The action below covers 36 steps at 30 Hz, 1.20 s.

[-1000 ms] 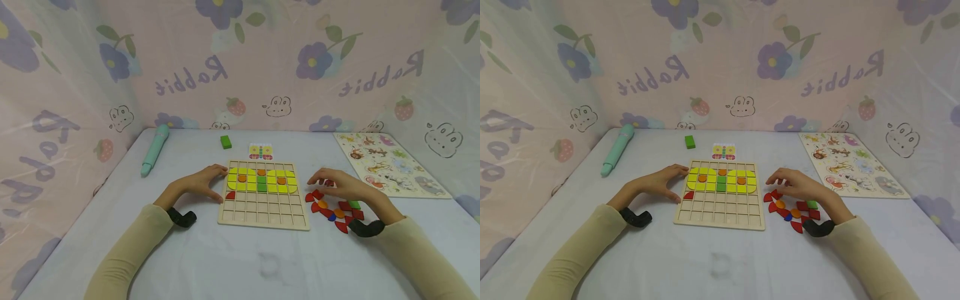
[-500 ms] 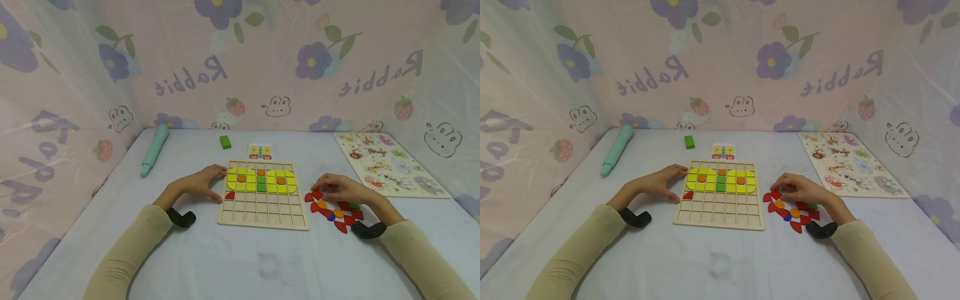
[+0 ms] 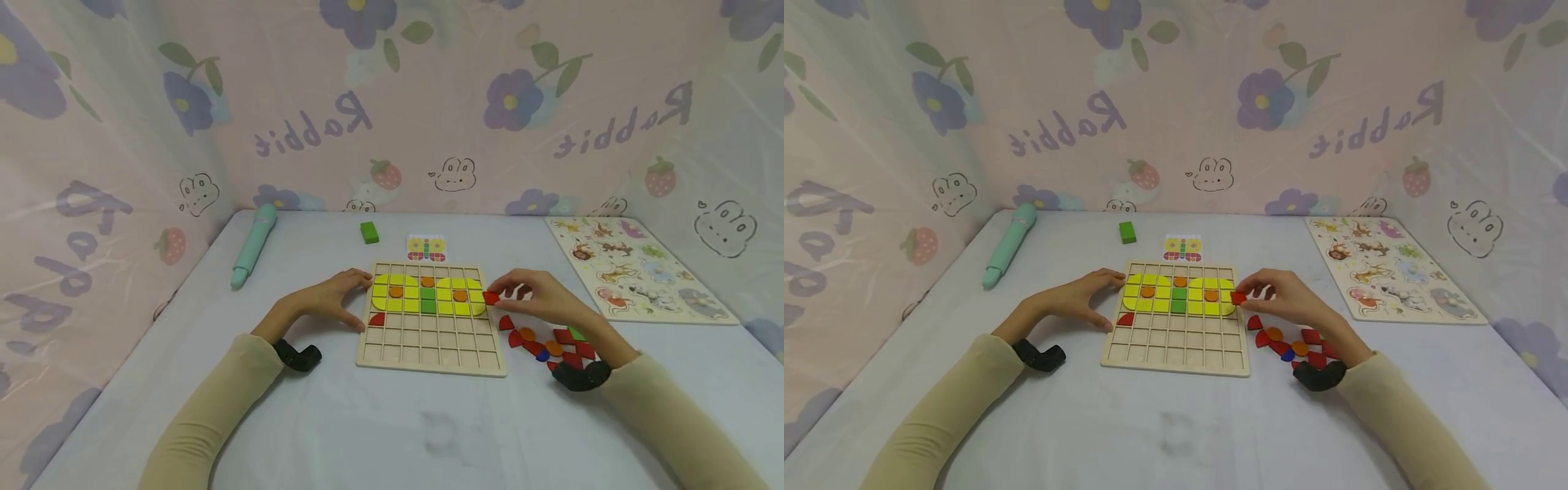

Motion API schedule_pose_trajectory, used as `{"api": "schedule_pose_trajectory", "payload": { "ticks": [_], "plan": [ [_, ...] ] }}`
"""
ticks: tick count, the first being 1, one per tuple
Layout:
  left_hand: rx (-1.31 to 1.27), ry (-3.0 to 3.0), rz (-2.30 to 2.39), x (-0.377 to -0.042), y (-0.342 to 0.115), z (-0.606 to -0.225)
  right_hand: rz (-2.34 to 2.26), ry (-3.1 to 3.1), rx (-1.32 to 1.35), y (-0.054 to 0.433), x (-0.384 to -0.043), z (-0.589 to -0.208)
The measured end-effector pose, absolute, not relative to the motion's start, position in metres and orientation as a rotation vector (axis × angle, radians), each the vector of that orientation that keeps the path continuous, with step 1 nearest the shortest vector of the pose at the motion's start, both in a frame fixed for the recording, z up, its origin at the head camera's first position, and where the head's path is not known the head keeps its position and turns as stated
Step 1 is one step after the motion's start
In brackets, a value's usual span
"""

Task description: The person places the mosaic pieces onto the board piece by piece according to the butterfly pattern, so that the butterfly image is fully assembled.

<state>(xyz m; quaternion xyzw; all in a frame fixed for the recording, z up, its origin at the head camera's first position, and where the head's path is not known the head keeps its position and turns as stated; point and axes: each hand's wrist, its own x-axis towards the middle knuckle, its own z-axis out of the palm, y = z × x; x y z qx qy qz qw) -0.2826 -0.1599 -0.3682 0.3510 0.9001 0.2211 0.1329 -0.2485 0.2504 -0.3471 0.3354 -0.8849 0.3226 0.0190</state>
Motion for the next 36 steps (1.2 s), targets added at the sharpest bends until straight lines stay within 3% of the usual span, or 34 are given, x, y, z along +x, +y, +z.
{"api": "schedule_pose_trajectory", "payload": {
  "ticks": [10, 15, 36],
  "plan": [
    [1.007, 2.612, 0.649, -0.282, -0.16, -0.369, 1.3, -2.688, 0.865, 0.133, -0.242, -0.341],
    [1.01, 2.61, 0.653, -0.283, -0.16, -0.37, 1.258, -2.686, 0.871, 0.098, -0.239, -0.35],
    [0.991, 2.613, 0.638, -0.283, -0.159, -0.368, 1.017, -2.826, 1.031, 0.09, -0.243, -0.37]
  ]
}}
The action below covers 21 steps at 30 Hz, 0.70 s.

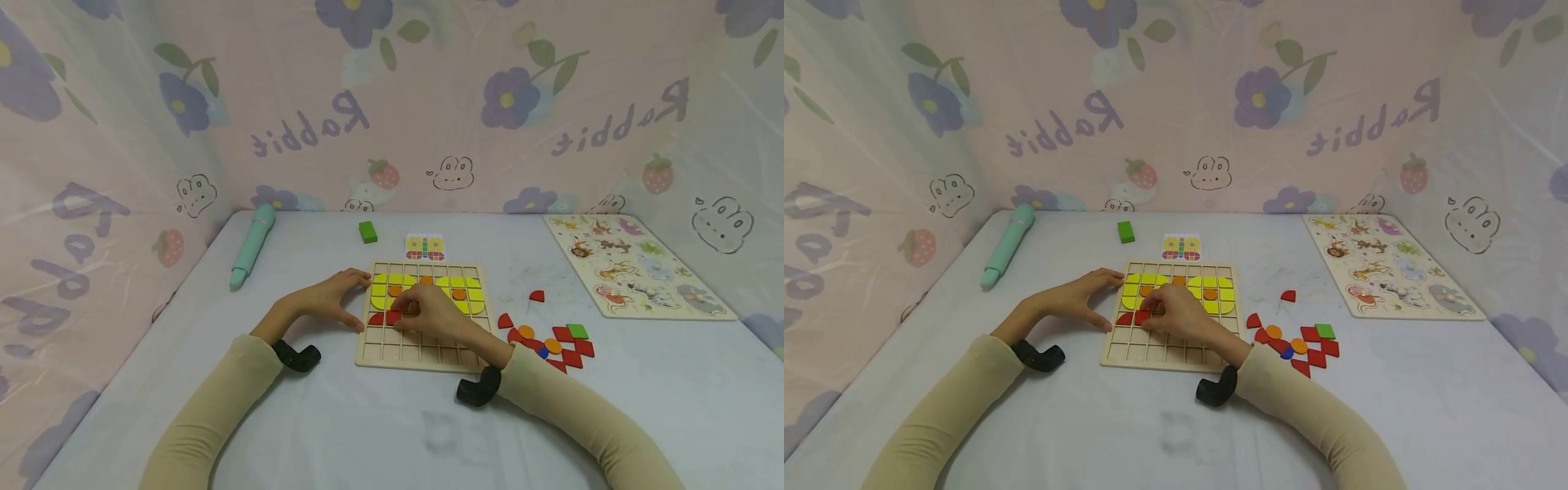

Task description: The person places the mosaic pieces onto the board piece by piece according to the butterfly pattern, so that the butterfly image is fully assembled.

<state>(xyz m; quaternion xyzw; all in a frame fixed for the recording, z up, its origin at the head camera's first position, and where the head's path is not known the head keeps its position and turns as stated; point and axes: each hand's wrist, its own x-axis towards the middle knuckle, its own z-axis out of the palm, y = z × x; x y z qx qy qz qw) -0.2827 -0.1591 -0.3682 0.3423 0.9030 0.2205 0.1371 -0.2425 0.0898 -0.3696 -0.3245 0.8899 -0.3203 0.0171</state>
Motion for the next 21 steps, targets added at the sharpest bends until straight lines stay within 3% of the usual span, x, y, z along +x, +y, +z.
{"api": "schedule_pose_trajectory", "payload": {
  "ticks": [21],
  "plan": [
    [0.99, 2.61, 0.636, -0.284, -0.159, -0.369, -0.974, 2.844, -1.102, 0.1, -0.241, -0.356]
  ]
}}
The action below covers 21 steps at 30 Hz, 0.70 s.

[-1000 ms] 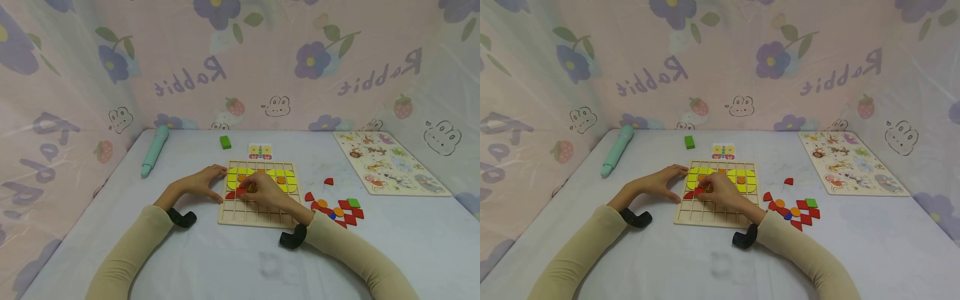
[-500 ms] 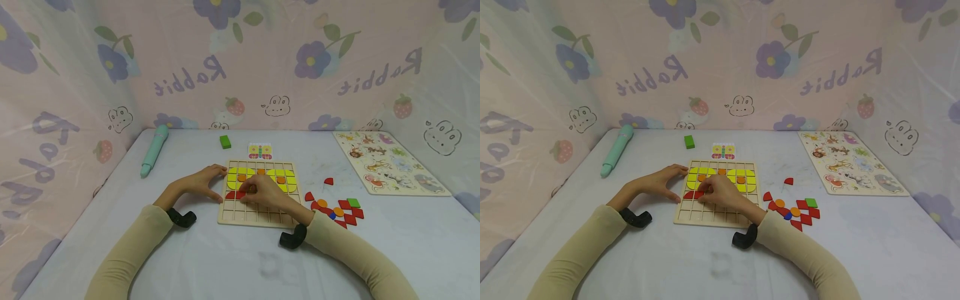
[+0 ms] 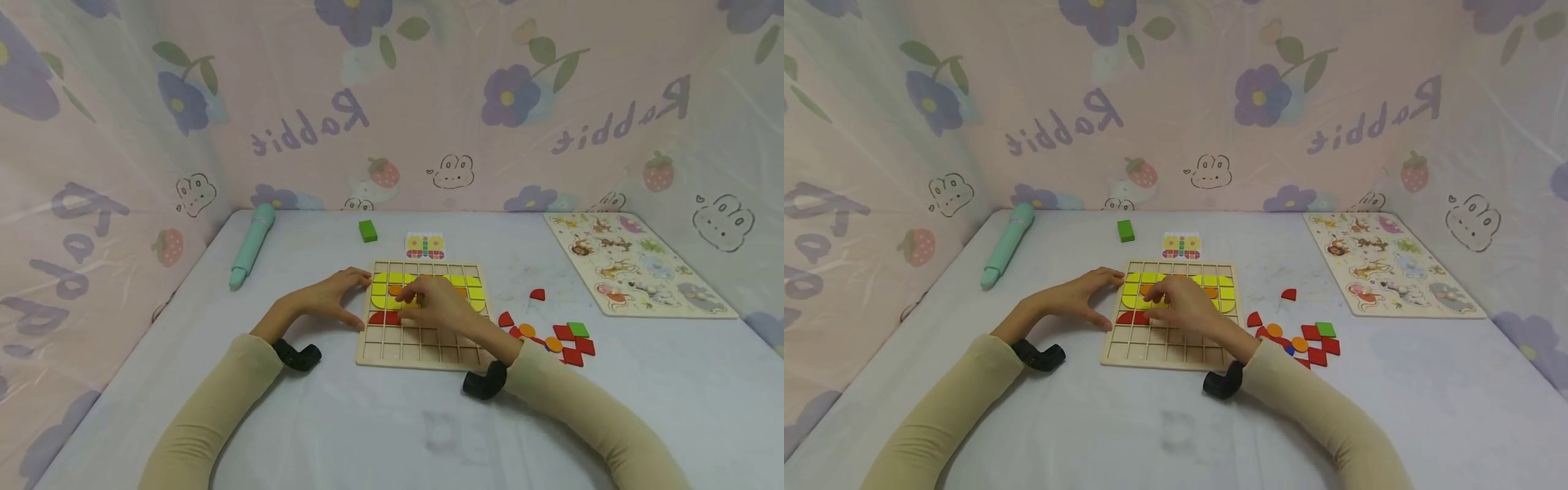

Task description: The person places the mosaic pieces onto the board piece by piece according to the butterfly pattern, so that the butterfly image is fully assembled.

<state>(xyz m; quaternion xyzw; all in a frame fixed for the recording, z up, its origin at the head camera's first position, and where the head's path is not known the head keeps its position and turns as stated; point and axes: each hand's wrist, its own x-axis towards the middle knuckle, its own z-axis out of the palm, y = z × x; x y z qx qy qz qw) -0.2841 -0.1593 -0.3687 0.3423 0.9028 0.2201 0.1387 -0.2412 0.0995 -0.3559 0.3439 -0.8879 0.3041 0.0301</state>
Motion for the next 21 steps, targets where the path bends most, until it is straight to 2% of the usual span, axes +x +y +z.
{"api": "schedule_pose_trajectory", "payload": {
  "ticks": [10, 21],
  "plan": [
    [0.988, 2.616, 0.63, -0.282, -0.158, -0.368, 0.908, -2.598, 0.915, 0.199, -0.233, -0.335],
    [1.0, 2.606, 0.644, -0.282, -0.16, -0.367, 0.77, -2.712, 0.883, 0.303, -0.212, -0.342]
  ]
}}
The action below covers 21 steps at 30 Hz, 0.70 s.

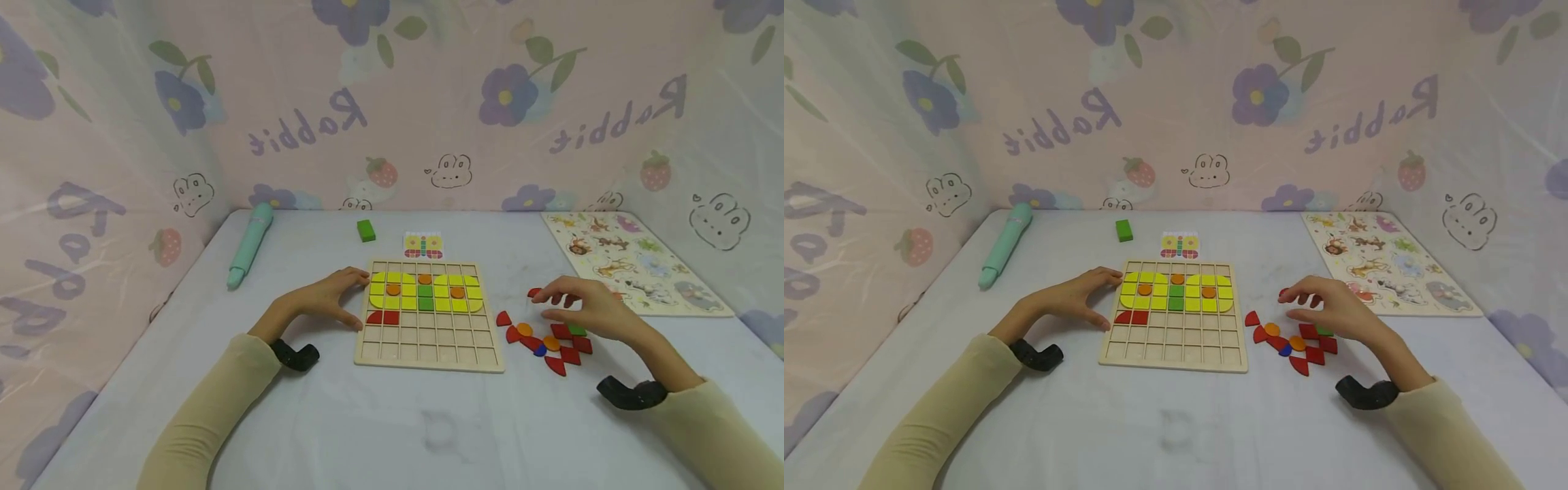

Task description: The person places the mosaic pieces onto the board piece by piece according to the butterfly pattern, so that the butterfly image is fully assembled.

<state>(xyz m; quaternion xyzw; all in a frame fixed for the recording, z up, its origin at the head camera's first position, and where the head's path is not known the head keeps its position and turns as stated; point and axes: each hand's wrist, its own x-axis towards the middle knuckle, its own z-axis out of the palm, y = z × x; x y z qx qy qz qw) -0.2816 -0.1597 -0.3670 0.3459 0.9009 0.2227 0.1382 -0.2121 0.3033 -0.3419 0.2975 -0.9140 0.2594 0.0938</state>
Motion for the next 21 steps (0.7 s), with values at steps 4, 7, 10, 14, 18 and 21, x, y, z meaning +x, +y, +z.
{"api": "schedule_pose_trajectory", "payload": {
  "ticks": [4, 7, 10, 14, 18, 21],
  "plan": [
    [0.993, 2.607, 0.646, -0.281, -0.159, -0.366, 0.741, -2.809, 0.944, 0.33, -0.208, -0.345],
    [0.975, 2.614, 0.635, -0.281, -0.159, -0.365, 0.787, -2.869, 0.981, 0.342, -0.21, -0.351],
    [0.975, 2.618, 0.63, -0.281, -0.159, -0.365, 0.837, -2.912, 0.988, 0.345, -0.212, -0.356],
    [0.992, 2.612, 0.641, -0.282, -0.161, -0.367, 0.822, -2.937, 0.963, 0.342, -0.213, -0.358],
    [1.005, 2.608, 0.642, -0.282, -0.161, -0.367, 0.772, -2.981, 0.886, 0.336, -0.216, -0.355],
    [1.01, 2.604, 0.642, -0.282, -0.16, -0.367, 0.763, -2.971, 0.836, 0.323, -0.221, -0.35]
  ]
}}
